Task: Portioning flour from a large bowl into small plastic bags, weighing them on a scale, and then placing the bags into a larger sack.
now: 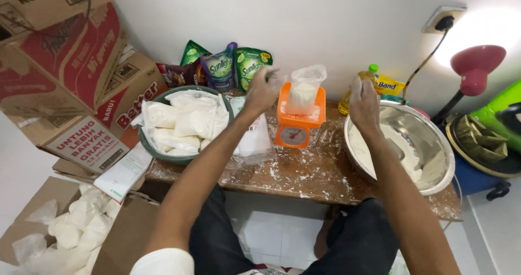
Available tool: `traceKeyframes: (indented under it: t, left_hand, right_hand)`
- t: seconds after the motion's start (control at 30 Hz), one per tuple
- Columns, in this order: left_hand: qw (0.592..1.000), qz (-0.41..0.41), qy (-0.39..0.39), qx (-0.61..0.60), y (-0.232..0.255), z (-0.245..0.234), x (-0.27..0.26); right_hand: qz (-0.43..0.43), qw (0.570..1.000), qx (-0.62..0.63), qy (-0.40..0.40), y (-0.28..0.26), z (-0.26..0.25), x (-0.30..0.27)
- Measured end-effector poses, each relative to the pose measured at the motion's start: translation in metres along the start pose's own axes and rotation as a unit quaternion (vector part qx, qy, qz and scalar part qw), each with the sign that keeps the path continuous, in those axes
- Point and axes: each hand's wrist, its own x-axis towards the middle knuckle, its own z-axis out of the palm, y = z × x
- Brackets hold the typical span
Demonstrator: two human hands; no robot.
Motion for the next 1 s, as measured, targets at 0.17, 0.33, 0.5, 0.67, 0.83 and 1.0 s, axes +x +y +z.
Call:
traceKeyframes:
  t: [0.17, 0.33, 0.5, 0.67, 0.83, 1.0]
  left_hand:
    - [0.978, 0.188, 0.071, 0.063, -0.047, -0.044, -0.053]
    - [0.981, 0.143, 0.036, 0.127, -0.107, -0.071, -0.082]
    - [0.984, 0.112, 0.014, 0.137, -0.128, -0.075, -0.084]
    - [0.973, 0.101, -0.026, 0.207, -0.137, -0.072, -0.086]
    - [0.967, 0.106, -0.054, 0.224, -0.15, -0.063, -0.091]
    - [0.965, 0.111, -0.07, 0.226, -0.147, -0.062, -0.094]
  right_hand:
    - [-0.049, 0.997, -0.049, 0.04, 0.054, -0.009, -0.075]
    - [-0.108, 0.989, -0.088, 0.045, 0.099, -0.015, -0.117]
    - [-0.182, 0.967, -0.149, 0.093, 0.119, -0.009, -0.122]
    - [-0.172, 0.962, -0.196, 0.079, 0.126, -0.006, -0.121]
    - [-0.148, 0.962, -0.224, 0.048, 0.126, -0.002, -0.13]
    - [-0.109, 0.968, -0.224, 0.018, 0.117, -0.005, -0.131]
